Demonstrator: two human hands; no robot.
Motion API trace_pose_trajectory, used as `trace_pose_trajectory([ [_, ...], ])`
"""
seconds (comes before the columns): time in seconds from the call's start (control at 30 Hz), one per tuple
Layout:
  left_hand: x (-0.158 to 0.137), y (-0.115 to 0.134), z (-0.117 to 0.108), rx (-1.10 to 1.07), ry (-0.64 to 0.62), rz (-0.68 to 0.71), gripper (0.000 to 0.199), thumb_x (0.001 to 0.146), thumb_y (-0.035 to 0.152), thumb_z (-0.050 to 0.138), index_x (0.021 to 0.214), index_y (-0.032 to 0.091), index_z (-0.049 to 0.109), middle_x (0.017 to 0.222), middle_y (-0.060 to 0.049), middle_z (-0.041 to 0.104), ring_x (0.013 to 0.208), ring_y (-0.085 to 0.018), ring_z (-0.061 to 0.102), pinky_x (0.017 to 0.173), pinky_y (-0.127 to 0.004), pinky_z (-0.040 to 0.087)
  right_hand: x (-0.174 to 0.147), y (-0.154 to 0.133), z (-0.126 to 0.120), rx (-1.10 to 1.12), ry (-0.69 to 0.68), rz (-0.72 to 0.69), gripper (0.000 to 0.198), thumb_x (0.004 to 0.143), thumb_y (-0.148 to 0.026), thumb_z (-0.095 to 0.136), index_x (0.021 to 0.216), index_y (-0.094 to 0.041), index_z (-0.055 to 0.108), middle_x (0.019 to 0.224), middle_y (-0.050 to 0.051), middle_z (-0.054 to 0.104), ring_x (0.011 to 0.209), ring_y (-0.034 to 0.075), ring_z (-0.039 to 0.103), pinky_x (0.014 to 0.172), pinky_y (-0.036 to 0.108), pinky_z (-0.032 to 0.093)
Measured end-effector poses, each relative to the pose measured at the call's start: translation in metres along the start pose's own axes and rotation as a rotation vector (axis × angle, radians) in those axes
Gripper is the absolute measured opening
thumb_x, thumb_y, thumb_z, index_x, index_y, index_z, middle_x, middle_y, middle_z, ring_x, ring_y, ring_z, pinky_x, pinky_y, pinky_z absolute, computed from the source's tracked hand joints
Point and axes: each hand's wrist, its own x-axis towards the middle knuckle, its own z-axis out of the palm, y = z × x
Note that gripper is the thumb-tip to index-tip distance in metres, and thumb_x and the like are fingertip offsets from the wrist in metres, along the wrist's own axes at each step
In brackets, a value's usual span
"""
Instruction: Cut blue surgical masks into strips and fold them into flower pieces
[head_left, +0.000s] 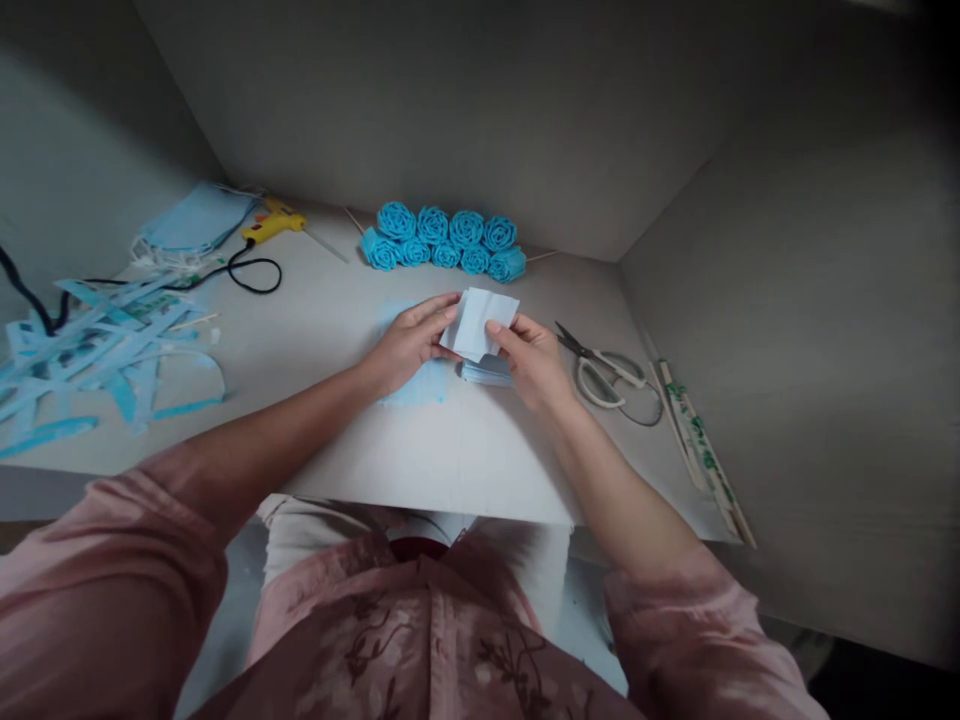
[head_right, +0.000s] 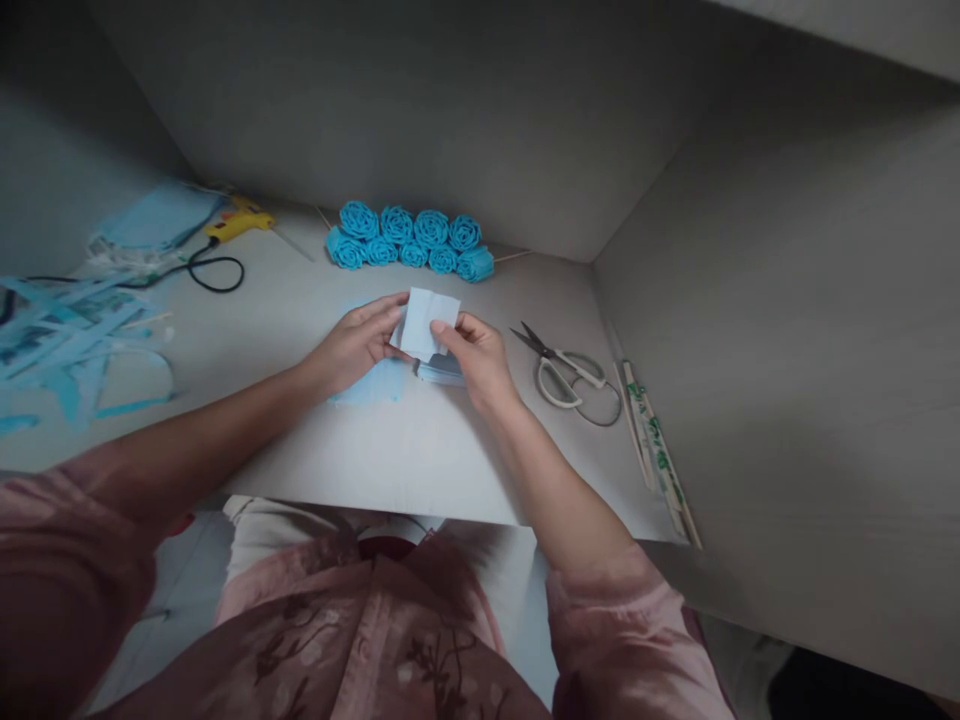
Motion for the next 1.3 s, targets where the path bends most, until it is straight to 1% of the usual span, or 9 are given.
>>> trace_pose_trajectory([
  [0.1,0.000,-0.001,-0.001,0.057,-0.021,0.000,0.036,0.075,0.042,0.074,0.097,0.014,0.067,0.086,-0.005,0.070,0.073,-0.015,0.065,0.067,-0.029,0.056,-0.001,0.000,0.001,-0.022,0.004,-0.005,0.030,0.063,-0.045,0.082,0.079,-0.022,0.070,0.078,-0.001,0.070,0.072,0.015,0.060,0.073,0.031,0.048],
  [0.2,-0.001,-0.003,0.000,0.098,0.024,0.021,0.032,0.073,0.042,0.076,0.081,0.014,0.064,0.072,-0.001,0.066,0.065,-0.012,0.062,0.067,-0.027,0.054,-0.002,-0.002,0.002,-0.022,-0.007,0.003,0.030,0.064,-0.045,0.081,0.081,-0.023,0.071,0.080,0.000,0.071,0.076,0.016,0.063,0.076,0.032,0.049],
  [0.37,-0.002,-0.005,0.003,0.099,0.102,0.073,0.031,0.072,0.043,0.077,0.080,0.016,0.063,0.073,0.001,0.065,0.066,-0.010,0.061,0.065,-0.024,0.053,-0.004,-0.003,0.005,0.022,-0.039,0.067,0.033,0.061,-0.044,0.083,0.083,-0.023,0.071,0.081,0.001,0.073,0.078,0.017,0.064,0.077,0.033,0.050],
  [0.63,-0.004,-0.004,0.007,0.020,0.022,0.015,0.052,0.078,0.063,0.065,0.091,0.013,0.066,0.084,-0.008,0.071,0.082,-0.018,0.068,0.070,-0.029,0.057,-0.005,0.001,0.004,0.012,0.000,0.068,0.029,0.065,-0.045,0.082,0.077,-0.021,0.069,0.072,0.000,0.068,0.070,0.015,0.060,0.067,0.030,0.050],
  [0.8,-0.005,-0.003,0.007,0.127,0.071,0.054,0.044,0.066,0.047,0.082,0.090,0.013,0.066,0.083,-0.003,0.070,0.074,-0.014,0.066,0.070,-0.029,0.057,-0.004,0.003,0.005,-0.025,-0.014,0.075,0.031,0.064,-0.044,0.082,0.080,-0.021,0.070,0.078,-0.001,0.070,0.071,0.014,0.061,0.071,0.029,0.049],
  [0.9,-0.005,-0.001,0.007,0.194,0.117,0.061,0.041,0.066,0.048,0.080,0.082,0.013,0.065,0.076,-0.002,0.068,0.068,-0.013,0.064,0.065,-0.028,0.056,-0.002,-0.003,0.002,-0.085,-0.010,-0.034,0.036,0.066,-0.047,0.080,0.091,-0.024,0.068,0.094,0.002,0.071,0.087,0.017,0.063,0.079,0.031,0.050],
  [1.03,-0.006,0.001,0.008,0.325,0.059,0.064,0.032,0.071,0.044,0.076,0.073,0.015,0.063,0.065,0.000,0.063,0.060,-0.011,0.060,0.058,-0.024,0.051,-0.001,-0.017,-0.005,-0.198,-0.022,-0.193,0.046,0.067,-0.047,0.081,0.108,-0.031,0.067,0.114,0.003,0.069,0.108,0.021,0.060,0.091,0.035,0.047],
  [1.17,-0.008,-0.002,0.010,0.443,-0.021,0.056,0.027,0.072,0.037,0.072,0.063,0.016,0.057,0.056,0.003,0.054,0.054,-0.009,0.053,0.052,-0.020,0.046,-0.004,-0.022,-0.007,-0.389,-0.083,-0.222,0.035,0.069,-0.042,0.079,0.100,-0.028,0.073,0.099,0.003,0.071,0.096,0.021,0.062,0.092,0.037,0.045],
  [1.3,-0.008,-0.002,0.007,0.470,0.000,0.090,0.024,0.074,0.038,0.070,0.071,0.015,0.063,0.061,0.002,0.056,0.055,-0.009,0.053,0.051,-0.020,0.044,-0.003,-0.013,-0.007,-0.502,-0.049,-0.263,0.016,0.077,-0.039,0.071,0.080,-0.023,0.073,0.077,0.000,0.066,0.077,0.017,0.058,0.079,0.033,0.046],
])
